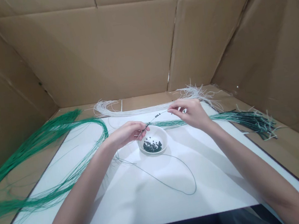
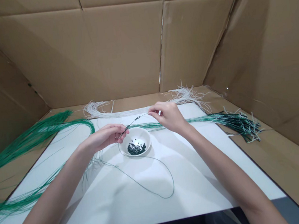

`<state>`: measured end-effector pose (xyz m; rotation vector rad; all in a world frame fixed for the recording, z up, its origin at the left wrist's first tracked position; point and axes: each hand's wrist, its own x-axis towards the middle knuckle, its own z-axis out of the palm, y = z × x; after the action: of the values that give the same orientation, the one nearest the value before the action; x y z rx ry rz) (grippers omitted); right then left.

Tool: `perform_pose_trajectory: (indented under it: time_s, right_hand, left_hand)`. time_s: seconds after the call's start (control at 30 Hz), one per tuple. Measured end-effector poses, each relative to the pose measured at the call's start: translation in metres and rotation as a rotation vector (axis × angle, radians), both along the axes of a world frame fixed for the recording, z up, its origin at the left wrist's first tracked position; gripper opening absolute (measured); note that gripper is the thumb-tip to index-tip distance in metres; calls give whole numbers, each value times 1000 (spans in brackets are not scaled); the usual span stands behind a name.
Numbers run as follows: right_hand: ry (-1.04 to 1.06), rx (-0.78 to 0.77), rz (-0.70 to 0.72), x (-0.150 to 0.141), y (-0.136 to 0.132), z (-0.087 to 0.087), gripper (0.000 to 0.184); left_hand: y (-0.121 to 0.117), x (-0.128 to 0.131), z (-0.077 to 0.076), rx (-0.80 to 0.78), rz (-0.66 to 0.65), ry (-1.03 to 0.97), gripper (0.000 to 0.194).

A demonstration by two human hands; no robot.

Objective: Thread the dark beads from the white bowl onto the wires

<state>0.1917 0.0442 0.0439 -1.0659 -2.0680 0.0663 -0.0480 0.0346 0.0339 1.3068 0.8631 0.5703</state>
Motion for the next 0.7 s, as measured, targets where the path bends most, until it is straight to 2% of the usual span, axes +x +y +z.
perform_pose_trajectory:
  time_s: [0.2,0.37,0.7]
  right_hand:
    - [-13,0,7,-2,0,-2,17]
    - [-9,8,21,-5,-3,-2,17]
    - [-3,25,34,-6,-5,-1,17]
  left_hand:
    - [0,1,-3,-26,-23,-47,13]
    - [0,2,-6,-65,-14,-69,19]
    - [1,3,-6,-68,40,-85,23]
